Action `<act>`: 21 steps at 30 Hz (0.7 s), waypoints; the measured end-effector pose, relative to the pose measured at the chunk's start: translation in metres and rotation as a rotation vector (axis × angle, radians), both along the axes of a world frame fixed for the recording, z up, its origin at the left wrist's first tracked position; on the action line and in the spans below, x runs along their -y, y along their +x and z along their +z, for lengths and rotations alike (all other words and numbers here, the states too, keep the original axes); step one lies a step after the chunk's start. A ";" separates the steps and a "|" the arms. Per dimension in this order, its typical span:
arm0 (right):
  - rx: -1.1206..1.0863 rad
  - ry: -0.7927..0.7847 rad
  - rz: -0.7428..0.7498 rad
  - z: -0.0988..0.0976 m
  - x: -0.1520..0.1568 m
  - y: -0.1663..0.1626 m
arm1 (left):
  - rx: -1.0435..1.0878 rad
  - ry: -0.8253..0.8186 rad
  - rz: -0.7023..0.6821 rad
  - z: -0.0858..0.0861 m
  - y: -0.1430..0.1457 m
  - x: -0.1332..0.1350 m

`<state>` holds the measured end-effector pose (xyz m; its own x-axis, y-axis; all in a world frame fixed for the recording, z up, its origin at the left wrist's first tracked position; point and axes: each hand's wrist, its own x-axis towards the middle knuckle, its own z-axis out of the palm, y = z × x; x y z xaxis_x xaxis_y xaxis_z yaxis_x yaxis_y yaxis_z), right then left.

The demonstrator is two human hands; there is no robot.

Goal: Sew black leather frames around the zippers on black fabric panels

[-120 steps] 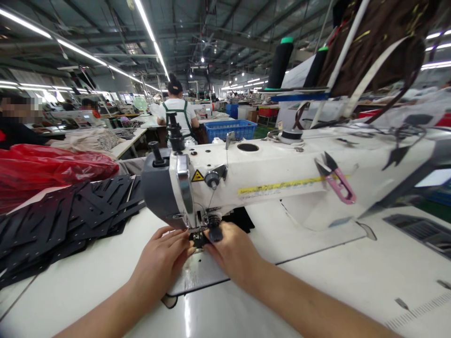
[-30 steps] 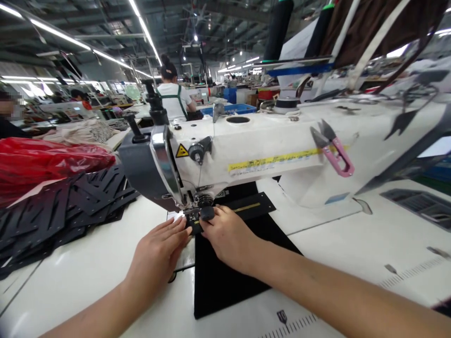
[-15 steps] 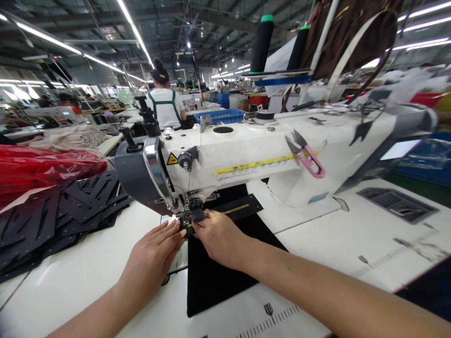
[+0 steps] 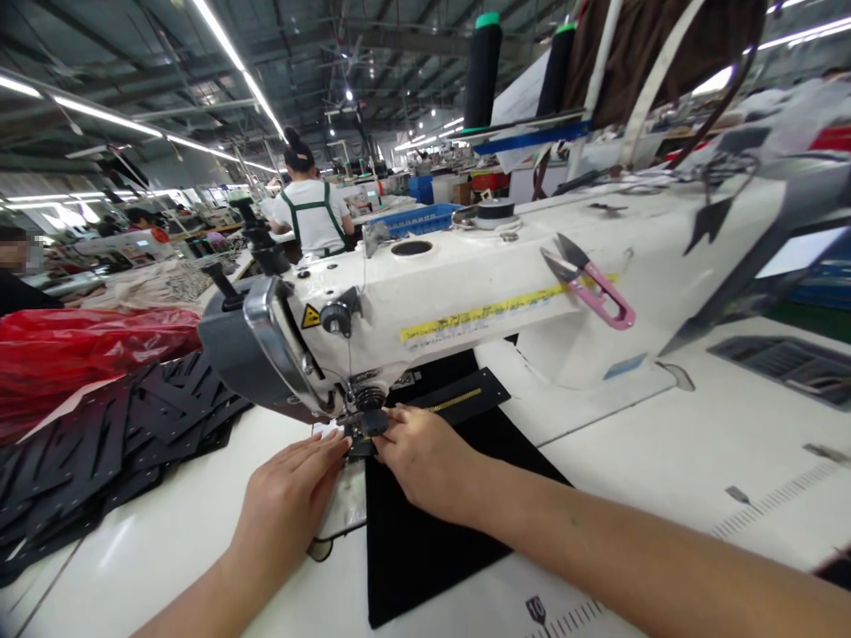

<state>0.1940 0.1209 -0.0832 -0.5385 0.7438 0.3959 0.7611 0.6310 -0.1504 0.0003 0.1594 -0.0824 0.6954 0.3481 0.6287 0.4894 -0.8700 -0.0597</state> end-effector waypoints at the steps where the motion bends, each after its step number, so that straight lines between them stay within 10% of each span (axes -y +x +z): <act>1: 0.015 -0.008 0.005 0.000 -0.001 0.000 | 0.005 0.003 -0.004 -0.001 0.000 0.000; 21: 0.000 0.007 0.025 0.003 -0.003 0.002 | 0.044 0.054 0.040 -0.003 0.008 0.000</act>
